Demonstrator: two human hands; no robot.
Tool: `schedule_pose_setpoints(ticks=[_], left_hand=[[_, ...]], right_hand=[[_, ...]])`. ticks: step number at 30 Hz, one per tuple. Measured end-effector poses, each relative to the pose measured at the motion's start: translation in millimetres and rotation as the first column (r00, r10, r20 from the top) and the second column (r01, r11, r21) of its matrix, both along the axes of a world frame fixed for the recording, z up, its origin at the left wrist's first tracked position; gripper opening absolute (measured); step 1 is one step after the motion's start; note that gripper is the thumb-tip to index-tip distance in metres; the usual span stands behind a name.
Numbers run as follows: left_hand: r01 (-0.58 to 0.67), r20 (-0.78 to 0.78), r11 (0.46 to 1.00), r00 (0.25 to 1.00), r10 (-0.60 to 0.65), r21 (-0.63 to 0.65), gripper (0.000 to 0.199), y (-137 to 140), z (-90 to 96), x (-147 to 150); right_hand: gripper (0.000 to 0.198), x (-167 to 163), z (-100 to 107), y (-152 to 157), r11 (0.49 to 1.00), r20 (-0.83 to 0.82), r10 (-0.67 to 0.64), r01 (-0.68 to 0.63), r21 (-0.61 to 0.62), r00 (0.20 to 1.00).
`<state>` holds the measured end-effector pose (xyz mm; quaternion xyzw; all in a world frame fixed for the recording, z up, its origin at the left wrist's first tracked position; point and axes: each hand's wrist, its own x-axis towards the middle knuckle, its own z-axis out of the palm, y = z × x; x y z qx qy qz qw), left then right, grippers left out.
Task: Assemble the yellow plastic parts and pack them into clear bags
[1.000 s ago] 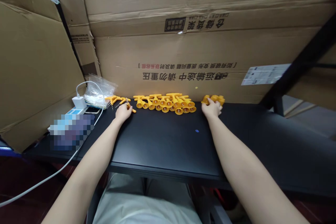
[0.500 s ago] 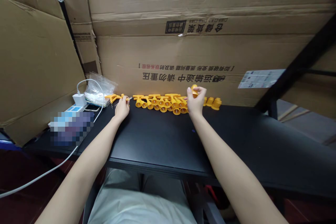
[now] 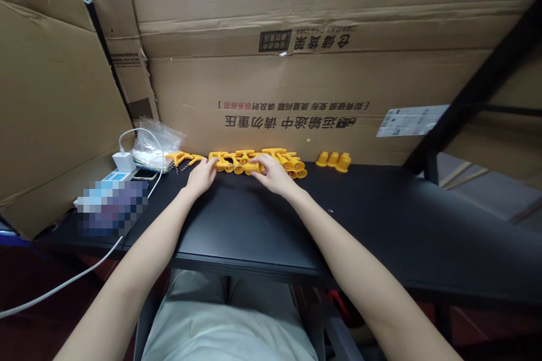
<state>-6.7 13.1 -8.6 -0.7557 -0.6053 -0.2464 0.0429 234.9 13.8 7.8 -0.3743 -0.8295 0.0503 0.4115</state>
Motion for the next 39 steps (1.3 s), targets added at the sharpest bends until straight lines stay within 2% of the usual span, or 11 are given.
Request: schedule_pose_setpoints(ticks=[5,15,22,27,34,36,39], left_hand=[[0.027,-0.029,0.999,0.999,-0.028,-0.032,0.037,1,-0.8,0],[0.015,-0.028,0.999,0.999,-0.016,-0.043,0.036,3,-4.6,-2],[0.201,-0.003,0.978,0.98,-0.201,0.057,0.036,-8,1.8,10],[0.211,0.005,0.97,0.977,-0.213,0.125,0.03,-9,3.1,9],[0.211,-0.097,0.963,0.976,-0.197,0.169,0.031,-9,7.4,8],[0.215,-0.119,0.958,0.974,-0.195,0.189,0.032,-9,7.9,7],[0.22,-0.109,0.954,0.974,-0.201,0.203,0.031,-7,7.0,5]], right_hand=[[0.022,1,-3,2,0.999,-0.001,0.025,-0.025,0.029,1.0],[0.025,0,-6,3,0.997,-0.06,0.026,-0.031,-0.075,0.998],[0.027,-9,-8,-4,0.975,-0.146,0.08,-0.108,-0.192,0.986],[0.032,-7,-9,-2,0.943,-0.208,0.126,-0.182,-0.279,0.97],[0.034,-4,-7,-2,0.914,-0.162,0.158,-0.206,-0.35,0.974],[0.037,-3,-6,-2,0.887,-0.191,0.156,-0.222,-0.405,0.969],[0.046,0,-5,-3,0.797,-0.299,0.188,-0.323,-0.511,0.935]])
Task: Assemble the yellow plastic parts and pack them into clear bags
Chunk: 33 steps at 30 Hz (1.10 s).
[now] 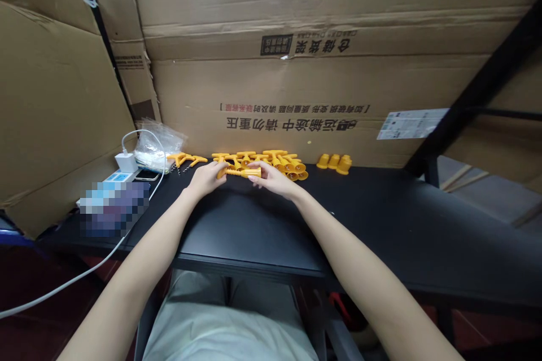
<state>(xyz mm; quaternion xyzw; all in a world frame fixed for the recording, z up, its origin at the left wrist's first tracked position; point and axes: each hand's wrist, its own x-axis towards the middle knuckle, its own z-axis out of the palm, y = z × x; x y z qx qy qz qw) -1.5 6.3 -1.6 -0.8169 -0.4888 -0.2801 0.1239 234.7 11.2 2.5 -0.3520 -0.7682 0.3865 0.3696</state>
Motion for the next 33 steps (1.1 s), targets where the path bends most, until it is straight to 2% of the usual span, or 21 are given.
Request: schedule_pose_setpoints(ticks=[6,11,16,19,23,25,29,33], left_hand=[[0.013,0.074,1.0,0.997,-0.014,0.006,0.027,2,-3.2,0],[0.029,0.112,0.999,0.993,-0.033,0.03,0.027,1,-2.1,0],[0.054,0.124,0.998,0.991,-0.059,0.045,0.027,-1,-1.7,2],[0.026,0.137,0.999,0.99,-0.029,0.022,0.027,0,-1.7,2],[-0.026,0.146,1.0,0.989,0.028,-0.017,0.027,1,-1.4,0],[-0.033,0.137,0.999,0.99,0.036,-0.027,0.027,1,-1.2,-2],[-0.032,0.099,0.999,0.994,0.033,-0.012,0.026,0,-0.4,-2],[-0.019,0.085,1.0,0.996,0.018,0.011,0.025,-3,0.9,1]], right_hand=[[0.042,5,8,-3,0.993,-0.106,0.036,-0.047,-0.107,0.994],[0.038,-3,14,-10,0.977,-0.11,-0.037,0.013,-0.214,0.993],[0.06,-11,17,-13,0.933,-0.028,-0.168,0.149,-0.329,0.985],[0.061,-12,18,-13,0.917,0.003,-0.219,0.207,-0.341,0.976],[0.038,-9,17,-13,0.937,-0.04,-0.137,0.116,-0.329,0.99],[0.035,-8,15,-12,0.95,-0.074,-0.103,0.076,-0.304,0.992],[0.027,-11,10,-12,0.958,-0.043,-0.123,0.108,-0.265,0.991],[0.053,-16,12,-15,0.919,0.025,-0.253,0.249,-0.306,0.967]])
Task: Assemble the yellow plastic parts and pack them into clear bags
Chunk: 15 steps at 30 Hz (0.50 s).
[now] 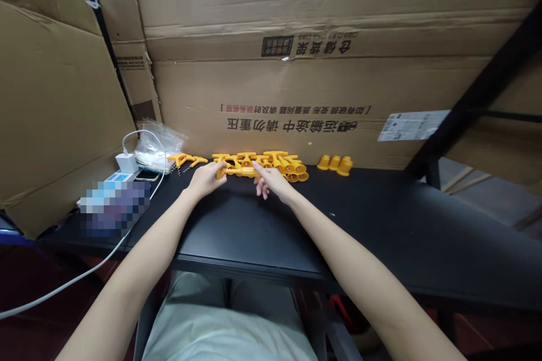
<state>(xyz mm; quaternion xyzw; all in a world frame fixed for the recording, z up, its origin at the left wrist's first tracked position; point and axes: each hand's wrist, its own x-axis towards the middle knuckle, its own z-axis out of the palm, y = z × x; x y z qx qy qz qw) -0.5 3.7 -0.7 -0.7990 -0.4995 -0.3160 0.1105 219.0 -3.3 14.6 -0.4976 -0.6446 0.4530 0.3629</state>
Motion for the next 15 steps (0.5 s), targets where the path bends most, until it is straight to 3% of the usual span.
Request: schedule_pose_setpoints(ticks=[3,5,7,11,13,15], left_hand=[[0.017,0.027,1.0,0.999,-0.017,0.018,0.026,-1,0.5,2],[0.006,0.048,1.0,0.999,-0.007,0.02,0.026,0,0.5,2],[-0.013,0.054,1.0,0.998,0.012,0.012,0.026,1,0.4,0],[0.0,0.042,1.0,0.999,-0.001,0.015,0.026,2,-0.1,-3],[0.016,0.038,0.999,0.999,-0.017,0.028,0.026,1,-0.3,-2],[0.025,0.036,0.999,0.999,-0.026,0.042,0.025,0,-0.5,-1]], right_hand=[[0.063,1,4,-1,0.999,0.029,-0.043,0.044,-0.022,0.999],[0.058,4,4,1,1.0,0.025,-0.005,0.005,0.005,1.0],[0.046,9,3,5,0.994,-0.027,0.04,-0.038,0.1,0.999],[0.049,13,-3,11,0.963,-0.12,0.107,-0.073,0.261,0.987],[0.042,12,-3,11,0.969,-0.099,0.097,-0.072,0.234,0.99],[0.046,9,-2,9,0.983,-0.073,0.055,-0.041,0.179,0.996]])
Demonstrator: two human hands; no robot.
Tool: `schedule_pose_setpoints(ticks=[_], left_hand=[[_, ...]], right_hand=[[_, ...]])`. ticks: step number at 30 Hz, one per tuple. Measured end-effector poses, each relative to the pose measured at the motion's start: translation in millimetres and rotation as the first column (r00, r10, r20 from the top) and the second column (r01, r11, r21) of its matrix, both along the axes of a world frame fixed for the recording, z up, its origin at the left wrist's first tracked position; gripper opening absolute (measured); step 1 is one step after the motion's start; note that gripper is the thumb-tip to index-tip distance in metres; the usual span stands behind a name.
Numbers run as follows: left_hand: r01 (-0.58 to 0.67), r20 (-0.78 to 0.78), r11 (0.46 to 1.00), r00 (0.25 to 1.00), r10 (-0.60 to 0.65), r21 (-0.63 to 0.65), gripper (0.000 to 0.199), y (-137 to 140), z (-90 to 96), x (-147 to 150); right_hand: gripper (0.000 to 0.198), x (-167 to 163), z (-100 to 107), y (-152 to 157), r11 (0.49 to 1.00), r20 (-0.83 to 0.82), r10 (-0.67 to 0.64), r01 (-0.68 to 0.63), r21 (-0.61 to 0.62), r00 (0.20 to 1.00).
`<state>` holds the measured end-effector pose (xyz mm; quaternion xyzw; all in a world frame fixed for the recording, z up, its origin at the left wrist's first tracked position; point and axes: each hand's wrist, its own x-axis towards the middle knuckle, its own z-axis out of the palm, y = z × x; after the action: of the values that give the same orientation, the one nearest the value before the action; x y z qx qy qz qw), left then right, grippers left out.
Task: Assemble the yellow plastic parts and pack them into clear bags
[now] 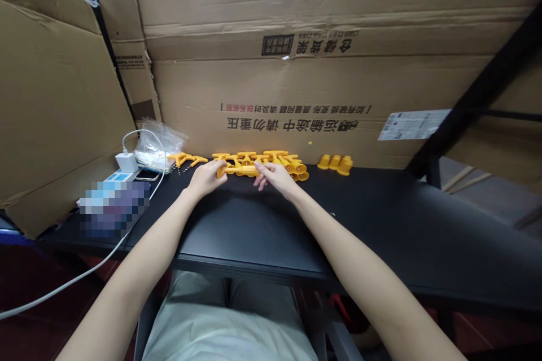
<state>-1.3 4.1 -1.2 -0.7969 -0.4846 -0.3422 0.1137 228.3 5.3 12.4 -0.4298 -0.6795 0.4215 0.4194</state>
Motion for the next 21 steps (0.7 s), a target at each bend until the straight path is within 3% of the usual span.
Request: schedule_pose_setpoints(ticks=[6,9,12,15,21], left_hand=[[-0.009,0.02,1.0,1.0,0.009,-0.018,0.026,-1,1.5,3],[-0.041,0.028,0.999,0.999,0.042,-0.022,0.025,-1,2.9,1],[-0.034,0.027,0.999,0.999,0.034,-0.013,0.025,-1,3.5,-1],[-0.004,0.026,1.0,1.0,0.005,-0.011,0.026,0,2.9,-2],[0.042,0.029,0.999,0.999,-0.042,-0.027,0.032,1,0.9,-3]], right_hand=[[0.056,-2,4,-3,0.992,0.09,-0.091,0.098,-0.083,0.992],[0.05,4,1,2,0.999,0.061,-0.047,0.046,0.016,0.997],[0.069,8,-5,9,0.99,-0.014,0.056,-0.054,0.133,0.998],[0.063,9,-10,14,0.986,-0.04,0.086,-0.079,0.148,0.996],[0.05,6,-13,15,0.993,-0.022,-0.015,0.018,0.119,1.0]])
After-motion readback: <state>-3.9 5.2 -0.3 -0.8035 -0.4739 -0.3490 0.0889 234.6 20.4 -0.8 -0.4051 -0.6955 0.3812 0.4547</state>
